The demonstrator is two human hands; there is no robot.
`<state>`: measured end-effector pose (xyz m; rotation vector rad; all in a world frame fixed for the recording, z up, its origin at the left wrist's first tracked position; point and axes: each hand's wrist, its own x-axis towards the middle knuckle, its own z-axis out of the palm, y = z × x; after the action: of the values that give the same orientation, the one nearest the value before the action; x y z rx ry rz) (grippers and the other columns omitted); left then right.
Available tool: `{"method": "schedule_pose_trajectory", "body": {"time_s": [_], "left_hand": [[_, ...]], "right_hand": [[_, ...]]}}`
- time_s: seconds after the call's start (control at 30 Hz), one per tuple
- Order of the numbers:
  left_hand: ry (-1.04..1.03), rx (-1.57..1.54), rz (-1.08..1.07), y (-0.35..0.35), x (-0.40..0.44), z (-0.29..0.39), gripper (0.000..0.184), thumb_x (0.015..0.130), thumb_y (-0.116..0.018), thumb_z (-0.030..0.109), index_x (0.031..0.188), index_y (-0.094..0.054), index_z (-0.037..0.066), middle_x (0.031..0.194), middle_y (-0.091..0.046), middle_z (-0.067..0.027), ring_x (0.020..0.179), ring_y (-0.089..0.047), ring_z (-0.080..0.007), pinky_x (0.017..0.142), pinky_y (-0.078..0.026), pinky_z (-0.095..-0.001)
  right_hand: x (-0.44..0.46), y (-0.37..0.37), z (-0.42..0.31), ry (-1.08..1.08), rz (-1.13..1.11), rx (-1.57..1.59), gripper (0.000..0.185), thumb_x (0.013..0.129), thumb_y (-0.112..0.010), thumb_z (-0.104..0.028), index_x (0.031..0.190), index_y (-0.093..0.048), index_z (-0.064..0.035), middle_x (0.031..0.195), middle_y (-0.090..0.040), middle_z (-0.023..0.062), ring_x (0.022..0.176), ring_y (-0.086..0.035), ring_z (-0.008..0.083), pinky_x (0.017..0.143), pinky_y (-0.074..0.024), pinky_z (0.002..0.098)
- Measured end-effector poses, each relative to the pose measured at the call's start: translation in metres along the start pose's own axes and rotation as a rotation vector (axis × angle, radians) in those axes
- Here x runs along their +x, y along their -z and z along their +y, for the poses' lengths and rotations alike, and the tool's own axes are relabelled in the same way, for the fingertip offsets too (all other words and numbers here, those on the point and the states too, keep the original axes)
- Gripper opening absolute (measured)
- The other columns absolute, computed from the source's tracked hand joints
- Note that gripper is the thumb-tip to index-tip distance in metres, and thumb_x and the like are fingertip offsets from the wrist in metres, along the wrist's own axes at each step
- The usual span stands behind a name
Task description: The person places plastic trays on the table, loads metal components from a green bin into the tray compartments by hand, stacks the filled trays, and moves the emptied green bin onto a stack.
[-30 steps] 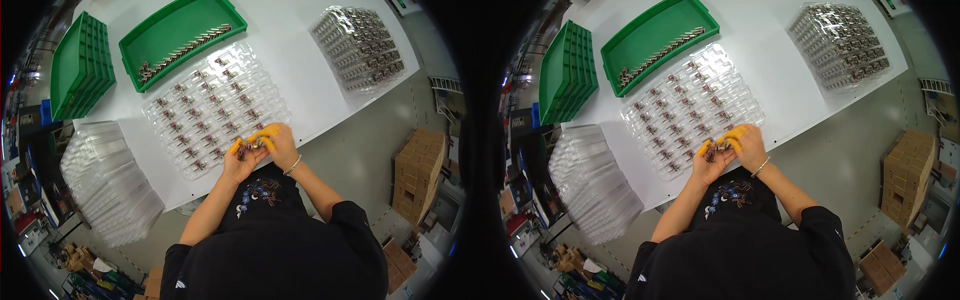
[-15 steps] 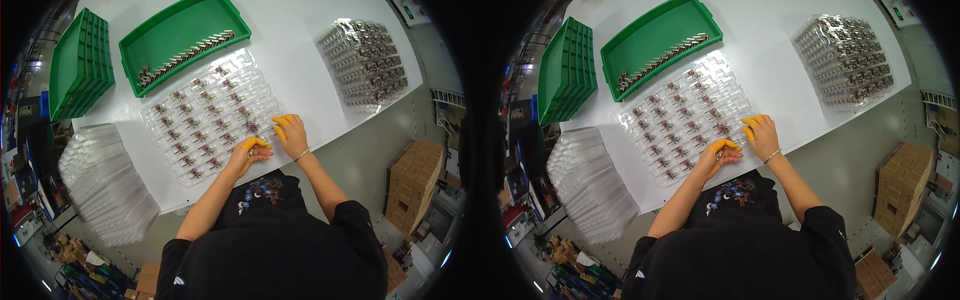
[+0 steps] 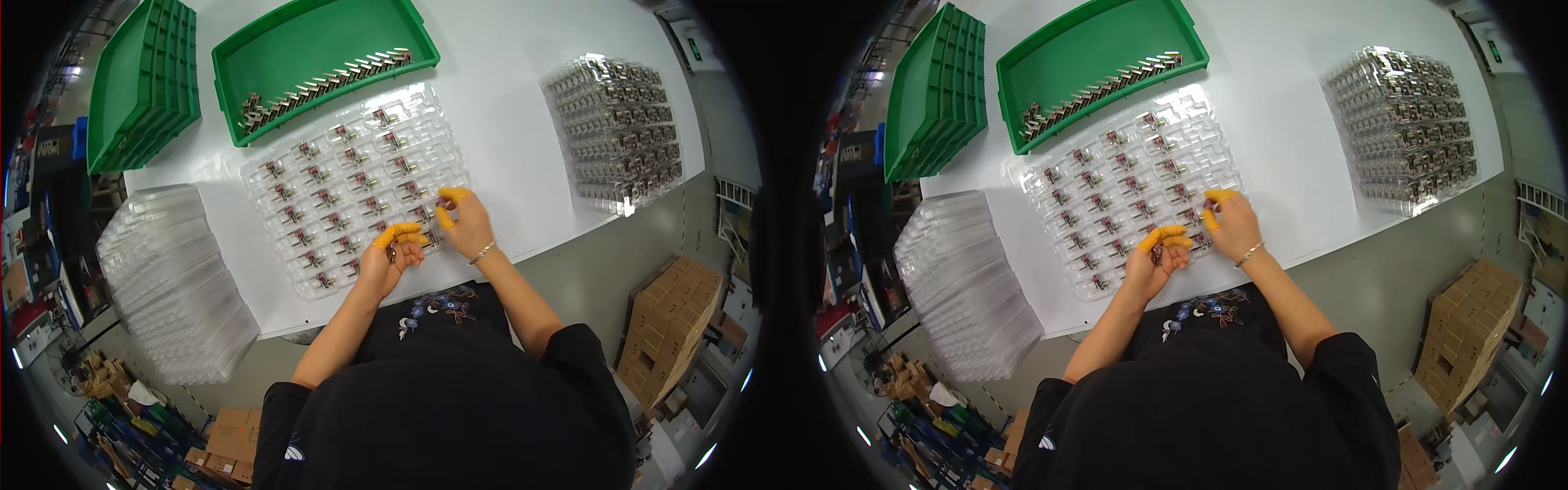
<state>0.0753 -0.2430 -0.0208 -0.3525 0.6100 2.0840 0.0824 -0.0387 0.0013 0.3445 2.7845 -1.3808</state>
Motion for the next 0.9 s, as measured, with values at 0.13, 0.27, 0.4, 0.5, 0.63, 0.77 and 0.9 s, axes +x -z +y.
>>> {"method": "schedule_pose_trajectory", "body": {"time_s": [0.13,0.27,0.4,0.5,0.63,0.77,0.9], "left_hand": [[-0.064,-0.234,0.037,-0.039,0.014,0.010,0.047,0.100,-0.037,0.027,0.132,-0.048,-0.006,0.127,-0.056,-0.0256,0.107,-0.061,-0.0290,0.089,-0.051,-0.0355],[-0.093,-0.342,0.031,-0.048,0.025,0.012,0.048,0.101,-0.036,0.026,0.138,-0.041,-0.005,0.140,-0.045,-0.0247,0.123,-0.051,-0.0308,0.100,-0.044,-0.0378],[-0.167,-0.351,0.080,-0.058,0.040,0.009,0.049,0.102,-0.035,0.024,0.141,-0.037,-0.004,0.146,-0.040,-0.0226,0.132,-0.044,-0.0312,0.106,-0.039,-0.0392],[-0.233,-0.328,0.136,-0.073,0.049,0.003,0.048,0.102,-0.034,0.023,0.142,-0.036,-0.004,0.148,-0.038,-0.0208,0.135,-0.040,-0.0311,0.109,-0.037,-0.0398],[-0.204,-0.164,0.236,-0.102,0.065,0.000,0.048,0.103,-0.034,0.020,0.145,-0.031,-0.002,0.150,-0.036,-0.0178,0.138,-0.037,-0.0303,0.112,-0.032,-0.0397],[-0.472,0.377,0.288,-0.093,0.070,-0.004,0.052,0.100,-0.041,0.023,0.145,-0.033,-0.002,0.151,-0.033,-0.0180,0.140,-0.032,-0.0329,0.113,-0.029,-0.0427],[-0.795,1.116,0.340,-0.080,0.079,-0.010,0.058,0.096,-0.050,0.027,0.144,-0.035,-0.002,0.153,-0.029,-0.0182,0.142,-0.026,-0.0364,0.114,-0.024,-0.0466]], "right_hand": [[0.010,0.046,0.027,-0.082,0.029,0.147,0.030,0.080,-0.064,-0.007,0.110,-0.064,-0.0076,0.103,-0.060,0.0095,0.088,-0.055,0.0255,0.083,-0.0467,0.0318],[0.015,0.042,0.037,0.100,-0.069,-0.146,0.029,0.080,-0.063,-0.005,0.109,-0.065,-0.0076,0.105,-0.059,0.0092,0.093,-0.055,0.0248,0.083,-0.0464,0.0311],[0.013,0.036,0.011,0.169,-0.013,-0.232,0.026,0.082,-0.061,-0.004,0.107,-0.066,-0.0074,0.106,-0.059,0.0085,0.098,-0.053,0.0239,0.083,-0.0455,0.0306],[0.009,0.031,-0.016,0.147,0.023,0.042,0.021,0.083,-0.061,-0.005,0.104,-0.066,-0.0065,0.104,-0.060,0.0077,0.092,-0.055,0.0234,0.079,-0.0464,0.0300],[0.015,0.028,-0.030,-0.049,-0.151,0.400,0.022,0.085,-0.060,-0.004,0.106,-0.064,-0.0043,0.100,-0.061,0.0070,0.082,-0.056,0.0213,0.074,-0.0474,0.0280],[0.037,0.032,-0.002,0.065,-0.037,0.160,0.019,0.085,-0.059,-0.003,0.104,-0.065,-0.0042,0.100,-0.060,0.0067,0.080,-0.057,0.0204,0.072,-0.0477,0.0283],[0.045,0.029,0.025,0.233,0.025,-0.190,0.021,0.085,-0.060,-0.002,0.104,-0.065,-0.0055,0.103,-0.060,0.0067,0.082,-0.057,0.0204,0.073,-0.0481,0.0292]]}}
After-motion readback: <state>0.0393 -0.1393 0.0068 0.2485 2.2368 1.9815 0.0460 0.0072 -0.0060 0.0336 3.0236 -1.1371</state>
